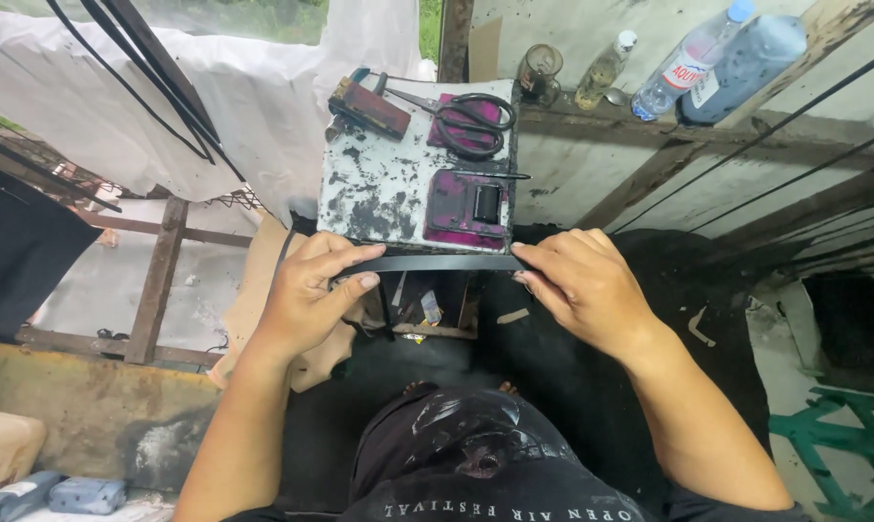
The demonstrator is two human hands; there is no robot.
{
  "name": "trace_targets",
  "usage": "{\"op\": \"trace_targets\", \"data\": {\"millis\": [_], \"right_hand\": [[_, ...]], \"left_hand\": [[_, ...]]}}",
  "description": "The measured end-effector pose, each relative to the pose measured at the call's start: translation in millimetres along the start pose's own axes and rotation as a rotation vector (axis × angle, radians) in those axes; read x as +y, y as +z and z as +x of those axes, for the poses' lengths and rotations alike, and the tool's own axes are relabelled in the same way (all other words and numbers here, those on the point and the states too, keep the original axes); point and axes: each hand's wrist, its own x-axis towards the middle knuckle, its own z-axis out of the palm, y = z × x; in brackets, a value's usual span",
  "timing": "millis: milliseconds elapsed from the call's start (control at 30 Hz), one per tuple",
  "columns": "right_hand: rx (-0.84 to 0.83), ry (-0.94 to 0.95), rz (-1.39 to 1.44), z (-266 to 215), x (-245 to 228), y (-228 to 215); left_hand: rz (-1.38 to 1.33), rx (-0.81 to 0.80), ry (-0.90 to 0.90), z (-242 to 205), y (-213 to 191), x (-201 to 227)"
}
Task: Applying edge paint to long leather strips using an applicator and hanging them on a line with clothespins to dry.
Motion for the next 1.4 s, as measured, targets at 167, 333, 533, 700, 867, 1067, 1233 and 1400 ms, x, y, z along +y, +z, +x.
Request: {"op": "trace_targets", "data": {"millis": [167, 333, 533, 700, 867, 1067, 1233, 1400], "right_hand": [[0.059, -0.162, -0.334, 1, 26, 12], [0.021, -0.117, -0.395, 10, 45, 11], [-0.037, -0.082, -0.400, 22, 57, 13], [-0.088, -0.010, -0.410, 30, 72, 30], [-0.001, 0.261, 0.296, 41, 93, 52], [-0.003, 0.398, 0.597, 40, 111, 73], [0.031, 0.287, 0.503, 41, 111, 83], [0.138, 0.202, 0.437, 42, 108, 98]], "left_hand": [[0.157, -0.016, -0.009, 7, -2, 13], [0.360, -0.094, -0.104, 19, -22, 43], [0.448, -0.089, -0.127, 36, -41, 35], [0.493, 0.041, 0.024, 54, -36, 45], [0.517, 0.164, 0.242, 78, -29, 68], [0.630, 0.159, 0.407, 99, -12, 103], [0.676, 0.146, 0.419, 108, -7, 109], [0.683, 0.123, 0.412, 113, -6, 111]]}}
